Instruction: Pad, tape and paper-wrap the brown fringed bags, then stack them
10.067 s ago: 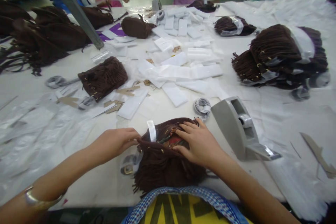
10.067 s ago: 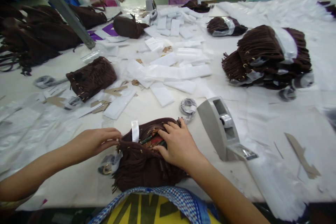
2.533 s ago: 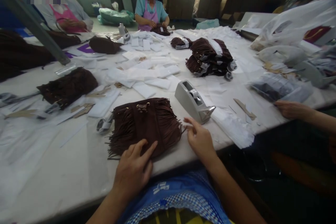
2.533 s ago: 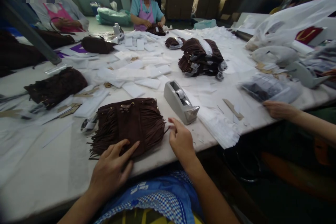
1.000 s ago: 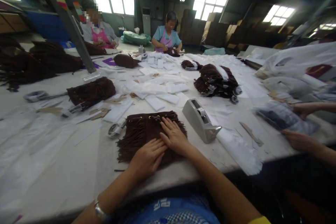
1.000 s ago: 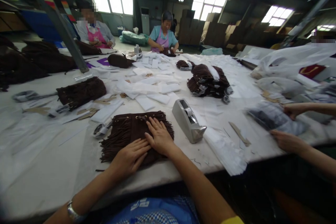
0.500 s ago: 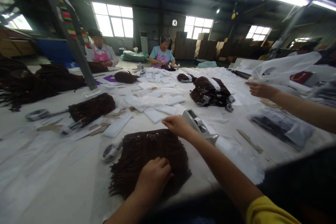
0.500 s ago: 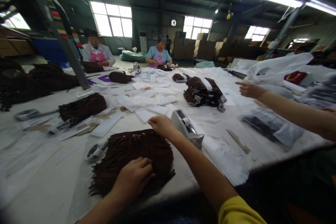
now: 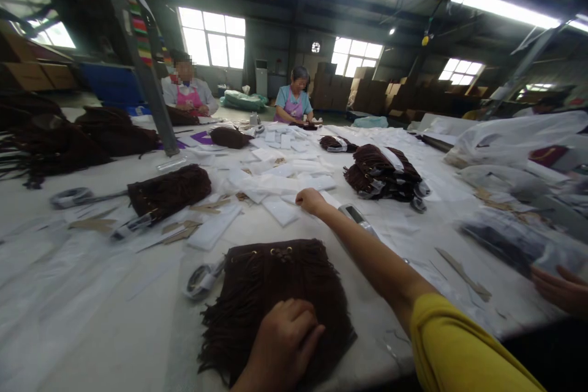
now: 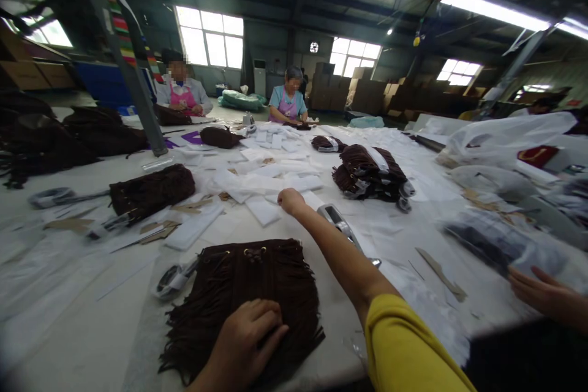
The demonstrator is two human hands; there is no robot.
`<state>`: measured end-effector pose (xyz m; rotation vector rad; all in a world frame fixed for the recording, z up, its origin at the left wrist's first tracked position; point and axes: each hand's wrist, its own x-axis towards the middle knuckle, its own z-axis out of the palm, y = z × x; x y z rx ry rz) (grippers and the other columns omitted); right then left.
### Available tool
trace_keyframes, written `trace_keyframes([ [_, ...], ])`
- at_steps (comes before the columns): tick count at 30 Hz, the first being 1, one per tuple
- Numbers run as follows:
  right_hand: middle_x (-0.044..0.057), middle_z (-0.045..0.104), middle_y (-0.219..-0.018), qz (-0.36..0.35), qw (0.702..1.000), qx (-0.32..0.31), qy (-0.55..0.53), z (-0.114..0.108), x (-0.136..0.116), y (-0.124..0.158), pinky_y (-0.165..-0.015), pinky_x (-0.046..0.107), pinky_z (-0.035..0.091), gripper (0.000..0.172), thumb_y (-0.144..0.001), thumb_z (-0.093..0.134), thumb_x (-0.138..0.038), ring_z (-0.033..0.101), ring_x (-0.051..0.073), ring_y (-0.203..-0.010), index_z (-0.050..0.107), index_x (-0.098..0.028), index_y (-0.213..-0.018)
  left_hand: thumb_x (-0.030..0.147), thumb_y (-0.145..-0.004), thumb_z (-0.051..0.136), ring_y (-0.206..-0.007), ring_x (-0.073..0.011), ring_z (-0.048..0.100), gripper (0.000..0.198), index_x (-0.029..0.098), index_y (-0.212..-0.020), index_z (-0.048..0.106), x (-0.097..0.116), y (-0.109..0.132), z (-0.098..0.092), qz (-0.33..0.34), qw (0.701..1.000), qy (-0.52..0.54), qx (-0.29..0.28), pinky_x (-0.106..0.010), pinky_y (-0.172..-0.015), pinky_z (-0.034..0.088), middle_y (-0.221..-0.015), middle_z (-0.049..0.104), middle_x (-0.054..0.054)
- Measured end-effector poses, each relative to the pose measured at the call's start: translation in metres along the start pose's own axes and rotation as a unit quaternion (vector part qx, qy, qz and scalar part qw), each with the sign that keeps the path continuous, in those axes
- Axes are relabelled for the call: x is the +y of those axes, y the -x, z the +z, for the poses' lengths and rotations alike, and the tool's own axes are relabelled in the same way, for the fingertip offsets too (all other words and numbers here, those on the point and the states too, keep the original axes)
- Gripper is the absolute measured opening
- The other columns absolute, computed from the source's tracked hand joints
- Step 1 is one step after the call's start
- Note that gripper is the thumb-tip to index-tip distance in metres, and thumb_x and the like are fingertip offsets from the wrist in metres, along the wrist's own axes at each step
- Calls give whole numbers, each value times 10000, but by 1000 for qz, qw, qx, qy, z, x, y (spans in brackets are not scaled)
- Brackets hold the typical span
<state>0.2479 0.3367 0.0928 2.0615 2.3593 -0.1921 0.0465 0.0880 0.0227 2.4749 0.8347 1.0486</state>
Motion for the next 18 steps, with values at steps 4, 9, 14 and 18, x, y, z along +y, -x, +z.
trace_keyframes([
  [4, 59, 726, -862, -16, 997, -78, 23, -12, 19, -1, -795, 345, 548, 101, -789, 774, -216, 691, 211, -852, 723, -134, -818, 219, -923, 540, -729, -178, 619, 116, 213, -816, 583, -1, 0, 0, -2, 1000, 11, -3, -319, -653, 450, -848, 682, -27],
  [9, 31, 767, -948, -124, 988, -82, -30, -11, 6, 12, -797, 240, 518, 181, -797, 748, -234, 708, 182, -875, 774, -208, -975, 220, -915, 552, -719, -185, 613, 112, 213, -807, 581, -1, 0, 1, -9, 1000, 15, -2, -322, -637, 423, -834, 682, -22],
  [14, 53, 547, -1439, -345, 935, -20, -85, 31, -72, 13, -1030, 244, 428, 488, -890, 661, -284, 556, 161, -1263, 564, -250, -1368, 205, -889, 583, -721, -183, 617, 96, 209, -793, 578, 0, -2, 0, -16, 1000, 10, -5, -327, -630, 409, -830, 686, -11],
  [18, 38, 566, -1420, -402, 915, -19, -22, 55, -118, 0, -1036, 240, 403, 368, -946, 562, -202, 510, 134, -1308, 604, -249, -1308, 221, -901, 580, -726, -175, 617, 101, 208, -802, 597, 2, -3, -3, -27, 1000, 7, -2, -323, -641, 416, -847, 694, -16],
])
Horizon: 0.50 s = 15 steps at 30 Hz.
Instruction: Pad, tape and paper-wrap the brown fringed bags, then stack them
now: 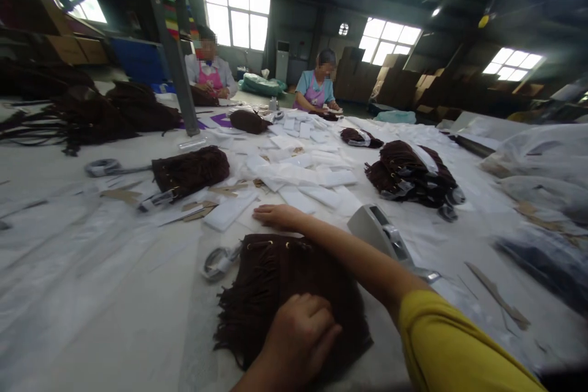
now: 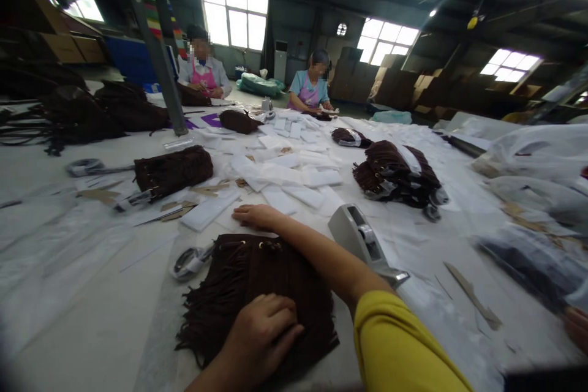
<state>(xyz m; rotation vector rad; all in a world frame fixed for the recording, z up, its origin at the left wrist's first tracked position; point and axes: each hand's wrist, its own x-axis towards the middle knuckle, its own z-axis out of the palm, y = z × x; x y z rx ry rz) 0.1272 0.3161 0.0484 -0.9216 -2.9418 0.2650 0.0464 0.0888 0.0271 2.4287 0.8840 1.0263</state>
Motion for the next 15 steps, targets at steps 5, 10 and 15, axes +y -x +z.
trace_keyframes([
  [5, 72, 730, -1036, 74, 996, 52, 8, -11, -4, -6, -815, 246, 469, 136, -883, 601, -170, 666, 177, -922, 703, -180, -972, 244, -902, 588, -754, -177, 639, 118, 204, -804, 638, 2, 1, -2, -12, 1000, 17, -11, -313, -672, 457, -839, 697, -39],
  [10, 70, 642, -913, 226, 948, 223, 1, -49, -9, 36, -754, 261, 429, 334, -973, 275, -194, 586, 180, -844, 602, -142, -1017, 263, -927, 568, -871, -169, 664, 147, 204, -842, 673, 4, 0, -13, -78, 981, 177, 29, -296, -806, 517, -924, 702, -46],
  [15, -13, 520, -759, 257, 859, 380, -228, -61, -38, 114, -598, 223, 391, 293, -979, 337, -361, 485, 135, -686, 569, -183, -976, 517, -961, 467, -798, -186, 698, 371, 172, -1023, 592, -6, -16, -31, -366, 792, 451, 189, -330, -704, 593, -998, 681, -93],
])
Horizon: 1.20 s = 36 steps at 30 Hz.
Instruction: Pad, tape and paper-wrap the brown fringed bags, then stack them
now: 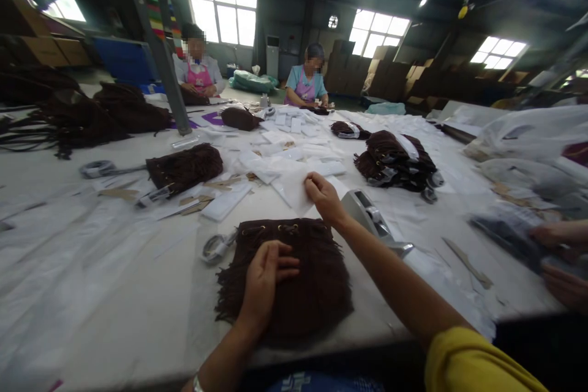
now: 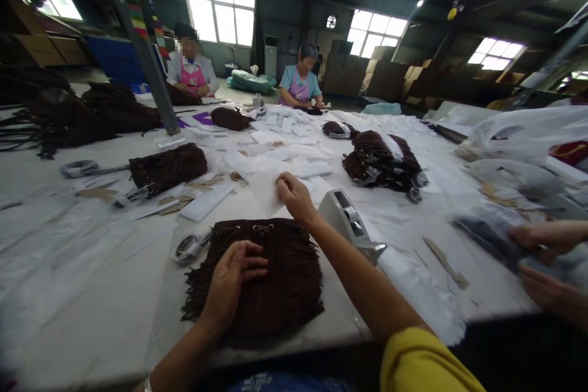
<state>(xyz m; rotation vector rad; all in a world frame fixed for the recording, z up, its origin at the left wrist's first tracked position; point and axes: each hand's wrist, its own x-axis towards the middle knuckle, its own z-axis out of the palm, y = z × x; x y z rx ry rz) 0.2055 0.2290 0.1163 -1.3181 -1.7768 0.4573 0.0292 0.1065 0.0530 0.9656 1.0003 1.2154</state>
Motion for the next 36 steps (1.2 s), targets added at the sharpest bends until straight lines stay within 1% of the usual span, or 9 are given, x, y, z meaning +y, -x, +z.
trace_keyframes([
  [3, -33, 511, -719, 48, 989, -99, -99, -25, -3, 44, -541, 211, 357, 295, -917, 524, -443, 446, 111, -611, 609, -192, -1045, 639, -954, 356, -776, -214, 727, 572, 124, -1110, 549, 14, -19, -2, -184, 978, 94, -10, -302, -617, 594, -986, 708, -160],
  [6, -38, 519, -717, 64, 972, -201, -107, -42, 0, 79, -563, 206, 379, 313, -841, 659, -414, 474, 109, -632, 632, -189, -1056, 698, -924, 343, -646, -190, 711, 694, 63, -1011, 608, 25, -35, -1, -275, 956, 59, -77, -250, -521, 565, -882, 718, -191],
  [10, 7, 634, -875, 73, 952, -283, -87, -51, 10, 102, -672, 230, 451, 306, -800, 702, -369, 576, 154, -798, 656, -182, -1038, 530, -887, 602, -688, -183, 714, 464, 75, -973, 631, 27, -45, 2, -264, 960, 9, -91, -255, -605, 590, -868, 725, -158],
  [14, 15, 669, -843, 143, 943, -289, -81, -49, 12, 106, -657, 228, 451, 272, -797, 679, -392, 602, 160, -779, 688, -159, -937, 290, -864, 658, -764, -163, 717, 211, 136, -1003, 624, 24, -50, 3, -238, 970, -19, -53, -259, -682, 594, -947, 729, -100],
  [21, -7, 654, -734, 72, 928, -359, 67, -35, -12, 77, -598, 224, 373, 206, -720, 683, -308, 562, 143, -689, 728, -172, -868, 249, -792, 713, -594, -118, 660, 180, 113, -900, 666, 54, -67, 1, -249, 961, -109, -55, -133, -405, 392, -772, 720, -70],
  [25, -33, 601, -631, 87, 931, -348, 71, -20, -18, 58, -554, 230, 337, 190, -682, 700, -313, 523, 126, -608, 727, -180, -815, 197, -815, 649, -437, -45, 512, 99, 104, -847, 662, 76, -74, 5, -270, 954, -116, -65, -108, -325, 259, -701, 686, -42],
  [28, -47, 540, -534, 145, 943, -300, 9, -8, -16, 56, -530, 232, 322, 166, -648, 745, -310, 477, 110, -547, 708, -168, -724, 198, -805, 660, -454, -49, 514, 100, 112, -856, 655, 78, -67, 6, -267, 955, -110, -72, -115, -340, 311, -758, 704, -65],
  [33, -30, 595, -599, 256, 923, -173, -228, 7, -6, 78, -508, 192, 358, 193, -719, 741, -317, 480, 77, -535, 697, -140, -786, 265, -863, 631, -531, -45, 566, 177, 133, -979, 654, 53, -39, 1, -231, 964, -108, -82, -116, -430, 415, -859, 705, -56],
  [36, -6, 653, -683, 297, 891, -157, -306, 9, 0, 95, -540, 183, 411, 233, -733, 759, -332, 540, 84, -587, 715, -147, -867, 315, -869, 637, -560, -44, 572, 203, 135, -962, 655, 36, -22, -3, -197, 969, -111, -99, -126, -473, 441, -869, 692, -47],
])
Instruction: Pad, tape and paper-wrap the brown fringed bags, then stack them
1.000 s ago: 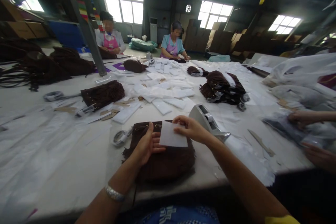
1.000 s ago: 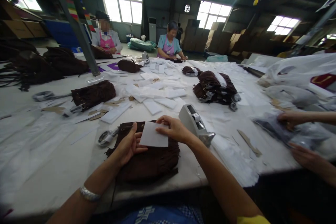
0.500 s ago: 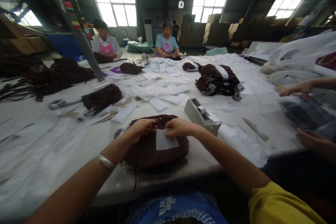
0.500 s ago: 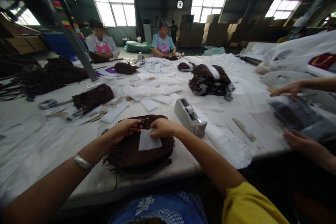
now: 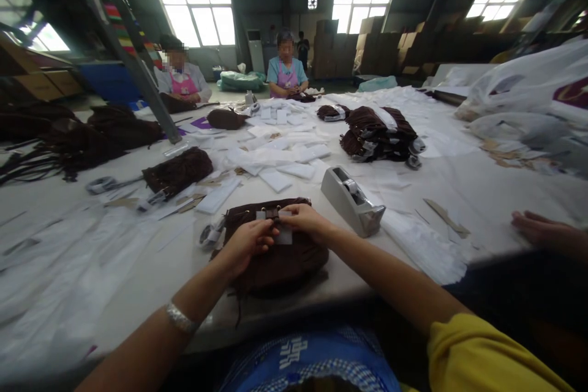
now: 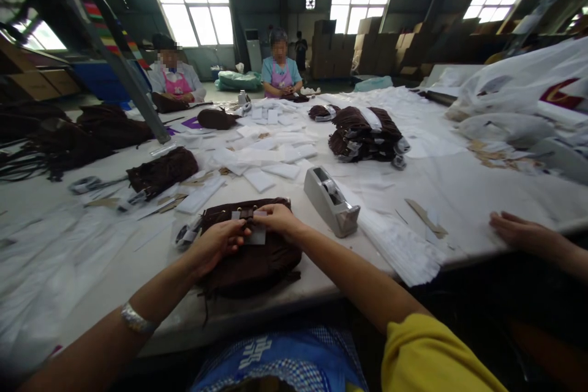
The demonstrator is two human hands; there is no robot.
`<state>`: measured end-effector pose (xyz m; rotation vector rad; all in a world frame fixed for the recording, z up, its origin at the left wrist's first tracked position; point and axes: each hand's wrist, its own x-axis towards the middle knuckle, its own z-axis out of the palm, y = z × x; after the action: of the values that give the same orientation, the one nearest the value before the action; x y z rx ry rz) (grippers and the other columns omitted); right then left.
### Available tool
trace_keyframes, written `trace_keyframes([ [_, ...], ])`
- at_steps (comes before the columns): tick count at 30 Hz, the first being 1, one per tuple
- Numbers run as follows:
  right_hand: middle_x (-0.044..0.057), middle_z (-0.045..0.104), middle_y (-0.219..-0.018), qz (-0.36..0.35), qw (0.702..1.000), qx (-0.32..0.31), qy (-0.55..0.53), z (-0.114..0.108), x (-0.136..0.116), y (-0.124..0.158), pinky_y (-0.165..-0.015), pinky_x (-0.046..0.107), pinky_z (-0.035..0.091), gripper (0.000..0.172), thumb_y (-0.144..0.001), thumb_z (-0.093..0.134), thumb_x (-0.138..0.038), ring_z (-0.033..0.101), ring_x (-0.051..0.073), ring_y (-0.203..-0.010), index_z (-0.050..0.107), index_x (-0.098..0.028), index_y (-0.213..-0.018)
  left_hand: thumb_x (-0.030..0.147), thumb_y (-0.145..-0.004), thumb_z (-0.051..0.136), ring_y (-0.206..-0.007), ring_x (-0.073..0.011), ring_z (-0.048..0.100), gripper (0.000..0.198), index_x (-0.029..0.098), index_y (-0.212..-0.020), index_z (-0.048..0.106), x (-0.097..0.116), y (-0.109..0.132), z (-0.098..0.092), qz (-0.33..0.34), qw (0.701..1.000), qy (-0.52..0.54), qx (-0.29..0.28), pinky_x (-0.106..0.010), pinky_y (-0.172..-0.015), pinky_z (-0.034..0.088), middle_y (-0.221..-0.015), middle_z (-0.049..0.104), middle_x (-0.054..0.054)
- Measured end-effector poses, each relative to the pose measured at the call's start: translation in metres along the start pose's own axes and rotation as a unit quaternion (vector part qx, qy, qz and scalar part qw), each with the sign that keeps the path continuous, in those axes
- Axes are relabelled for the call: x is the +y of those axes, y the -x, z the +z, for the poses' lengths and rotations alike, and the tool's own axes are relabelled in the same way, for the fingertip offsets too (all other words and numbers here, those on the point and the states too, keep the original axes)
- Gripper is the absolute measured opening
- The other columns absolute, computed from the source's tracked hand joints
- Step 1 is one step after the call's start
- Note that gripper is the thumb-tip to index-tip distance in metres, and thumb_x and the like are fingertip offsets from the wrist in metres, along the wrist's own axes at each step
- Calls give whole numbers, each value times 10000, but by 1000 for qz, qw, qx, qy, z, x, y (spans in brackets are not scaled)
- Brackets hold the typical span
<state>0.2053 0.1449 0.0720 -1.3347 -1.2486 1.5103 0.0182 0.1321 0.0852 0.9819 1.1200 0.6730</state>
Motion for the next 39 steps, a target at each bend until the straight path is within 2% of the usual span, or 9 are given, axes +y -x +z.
trace_keyframes([
  [4, 17, 694, -727, 53, 991, -41, -119, 0, 9, 7, -591, 213, 472, 257, -697, 806, -354, 590, 105, -620, 736, -149, -835, 404, -839, 673, -568, -48, 561, 278, 128, -871, 657, -15, 9, 3, 41, 999, -25, -13, -132, -476, 428, -848, 680, -44],
  [9, 1, 666, -648, 29, 989, 18, -144, 13, 15, 7, -555, 218, 455, 204, -739, 778, -343, 559, 100, -551, 717, -149, -757, 469, -795, 691, -553, -65, 554, 349, 125, -840, 648, -22, 14, 3, 65, 996, -55, -17, -155, -471, 429, -794, 671, -43],
  [12, 14, 685, -705, 28, 988, -4, -151, 18, 16, 11, -582, 235, 473, 292, -767, 750, -447, 594, 121, -601, 713, -159, -797, 506, -786, 681, -543, -76, 562, 386, 125, -835, 642, -24, 14, 3, 71, 995, -71, -16, -175, -475, 445, -782, 675, -49],
  [17, -12, 663, -667, -8, 990, -12, -138, 20, 14, 17, -565, 225, 442, 336, -641, 852, -422, 546, 104, -569, 700, -148, -761, 590, -772, 661, -509, -106, 576, 466, 126, -816, 648, -26, 14, 0, 82, 991, -107, -12, -207, -461, 459, -717, 679, -59],
  [23, 28, 720, -782, 29, 984, -16, -173, 18, 18, 16, -632, 253, 482, 414, -601, 878, -417, 623, 136, -655, 733, -138, -870, 669, -808, 583, -584, -147, 622, 513, 167, -903, 636, -28, 22, -28, 154, 954, -204, 159, -242, -494, 502, -759, 666, -35],
  [25, 34, 730, -805, 37, 983, -17, -178, 18, 19, 17, -651, 256, 494, 422, -603, 880, -411, 637, 140, -675, 738, -140, -894, 684, -776, 610, -634, -166, 632, 531, 167, -892, 646, -27, 25, -30, 130, 961, -191, 150, -246, -496, 505, -775, 663, -40],
  [30, 40, 742, -833, 17, 984, -22, -178, 23, 20, 24, -681, 258, 508, 417, -608, 882, -415, 657, 151, -711, 740, -146, -893, 655, -761, 652, -704, -182, 625, 507, 156, -849, 681, -19, 26, -8, 83, 987, -114, 81, -239, -546, 490, -740, 664, -32],
  [35, 37, 737, -826, -4, 981, -8, -195, 26, 22, 32, -697, 252, 516, 420, -613, 886, -420, 659, 147, -713, 725, -142, -883, 522, -772, 718, -815, -200, 654, 407, 150, -935, 705, -26, 22, 8, 160, 977, -83, 112, -255, -696, 501, -874, 731, -44],
  [39, 97, 735, -917, 45, 956, -70, -281, 19, 28, 33, -748, 294, 550, 459, -812, 688, -580, 688, 171, -781, 712, -134, -914, 519, -799, 695, -807, -198, 653, 392, 163, -963, 700, -37, 22, 5, 179, 970, -80, 144, -258, -699, 502, -878, 730, -32],
])
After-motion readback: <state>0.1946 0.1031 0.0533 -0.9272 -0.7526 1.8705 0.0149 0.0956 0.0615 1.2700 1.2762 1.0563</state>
